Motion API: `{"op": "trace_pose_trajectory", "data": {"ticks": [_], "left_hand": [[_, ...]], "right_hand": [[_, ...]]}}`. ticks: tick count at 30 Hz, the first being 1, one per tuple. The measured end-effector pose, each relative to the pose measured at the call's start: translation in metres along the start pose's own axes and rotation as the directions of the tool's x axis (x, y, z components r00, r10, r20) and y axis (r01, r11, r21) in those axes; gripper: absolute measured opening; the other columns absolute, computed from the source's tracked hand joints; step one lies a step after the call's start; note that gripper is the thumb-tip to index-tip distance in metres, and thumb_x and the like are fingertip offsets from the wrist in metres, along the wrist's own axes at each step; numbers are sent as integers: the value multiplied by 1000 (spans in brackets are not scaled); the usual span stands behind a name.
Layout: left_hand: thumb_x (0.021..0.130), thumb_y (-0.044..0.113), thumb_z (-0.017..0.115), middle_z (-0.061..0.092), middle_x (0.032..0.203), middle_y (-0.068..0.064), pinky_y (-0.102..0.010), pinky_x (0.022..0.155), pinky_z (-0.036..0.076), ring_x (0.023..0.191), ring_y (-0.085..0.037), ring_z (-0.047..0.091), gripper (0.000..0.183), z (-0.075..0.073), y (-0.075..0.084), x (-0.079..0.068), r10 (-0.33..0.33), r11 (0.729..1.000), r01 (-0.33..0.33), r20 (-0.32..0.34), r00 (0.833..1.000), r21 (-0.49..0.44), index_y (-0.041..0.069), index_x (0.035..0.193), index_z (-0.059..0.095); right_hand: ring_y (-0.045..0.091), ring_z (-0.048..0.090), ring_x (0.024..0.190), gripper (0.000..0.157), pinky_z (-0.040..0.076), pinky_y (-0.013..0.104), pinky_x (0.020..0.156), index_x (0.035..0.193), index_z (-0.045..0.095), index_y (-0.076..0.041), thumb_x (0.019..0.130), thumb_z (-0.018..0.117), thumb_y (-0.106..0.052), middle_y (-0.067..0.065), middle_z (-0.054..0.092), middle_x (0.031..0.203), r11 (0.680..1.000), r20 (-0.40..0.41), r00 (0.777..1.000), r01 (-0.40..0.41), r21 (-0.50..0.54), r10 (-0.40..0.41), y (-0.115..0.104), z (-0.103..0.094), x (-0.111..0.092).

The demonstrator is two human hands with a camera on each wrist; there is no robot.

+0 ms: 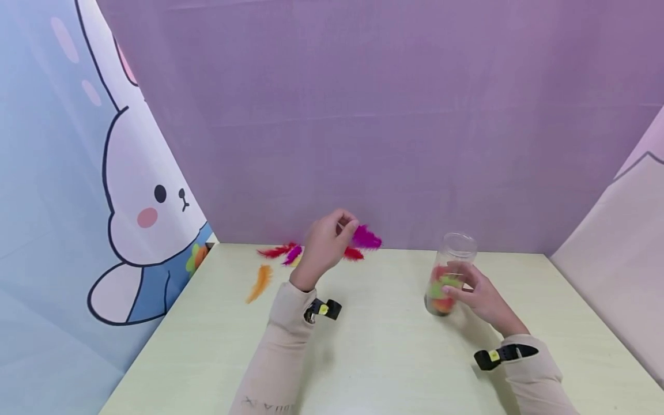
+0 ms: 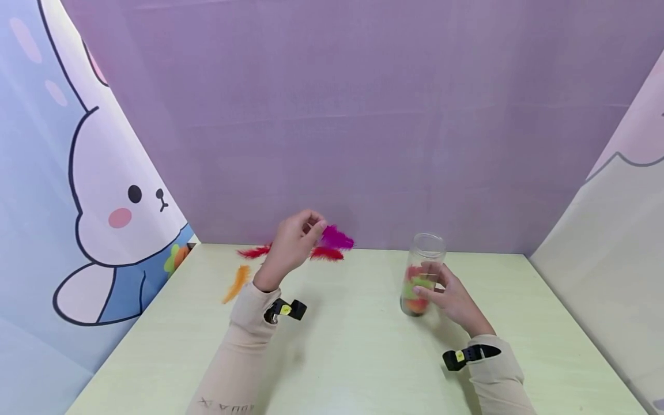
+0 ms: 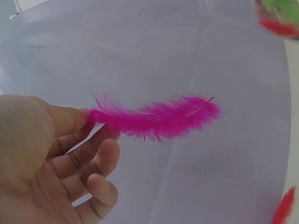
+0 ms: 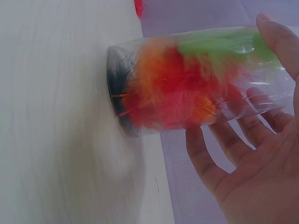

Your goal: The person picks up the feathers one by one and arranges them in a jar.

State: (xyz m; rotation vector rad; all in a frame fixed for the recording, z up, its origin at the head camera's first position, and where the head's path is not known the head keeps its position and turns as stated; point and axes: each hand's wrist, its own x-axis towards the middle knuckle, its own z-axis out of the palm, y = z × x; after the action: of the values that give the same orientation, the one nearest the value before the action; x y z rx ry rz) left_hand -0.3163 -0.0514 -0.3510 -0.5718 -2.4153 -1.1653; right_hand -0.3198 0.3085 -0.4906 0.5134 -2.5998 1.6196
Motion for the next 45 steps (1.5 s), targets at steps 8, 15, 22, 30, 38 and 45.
{"op": "trace_pose_trajectory", "data": {"ticks": [8,15,22,30,38,45], "left_hand": [[106,29,56,69,91,-5,-27,73,52,81,-17,62,25,8,19,19,50,998,-49,39,998,-30,8,109,67],[106,32,57,68,88,-6,-22,66,50,74,-16,62,28,19,36,35,91,993,-85,69,994,-86,7,110,67],[105,29,59,69,91,-6,-22,64,51,72,-13,62,22,29,54,47,92,988,-79,102,990,-132,8,110,66],[104,23,60,69,89,-4,-21,62,51,69,-11,62,16,45,65,55,107,984,-86,134,985,-157,8,108,67],[105,21,59,69,91,-7,-20,59,47,67,-12,62,16,62,69,59,111,974,-65,204,973,-217,8,109,66],[105,21,59,66,85,-3,-20,61,49,65,-10,61,16,78,70,60,93,958,-21,239,967,-286,7,107,67]], "right_hand": [[-6,60,111,56,53,24,88,145,45,-11,97,71,-24,15,59,141,999,12,1000,13,29,-14,6,1,5],[-7,59,111,56,53,23,89,145,46,-11,97,72,-25,14,59,140,999,10,1000,13,29,-14,13,2,9],[-6,59,112,57,53,25,90,145,45,-12,97,71,-28,13,59,140,1000,17,1000,11,11,-11,15,3,11],[-3,61,111,56,54,25,89,145,45,-14,97,71,-29,12,59,139,1000,24,1000,2,26,-3,15,4,14],[-3,60,112,57,54,26,90,145,44,-14,98,71,-31,15,58,142,1000,23,1000,-10,17,10,14,4,14],[-4,60,111,56,53,27,91,146,45,-14,98,70,-31,15,58,142,1000,22,1000,-6,7,6,14,5,15]]}}
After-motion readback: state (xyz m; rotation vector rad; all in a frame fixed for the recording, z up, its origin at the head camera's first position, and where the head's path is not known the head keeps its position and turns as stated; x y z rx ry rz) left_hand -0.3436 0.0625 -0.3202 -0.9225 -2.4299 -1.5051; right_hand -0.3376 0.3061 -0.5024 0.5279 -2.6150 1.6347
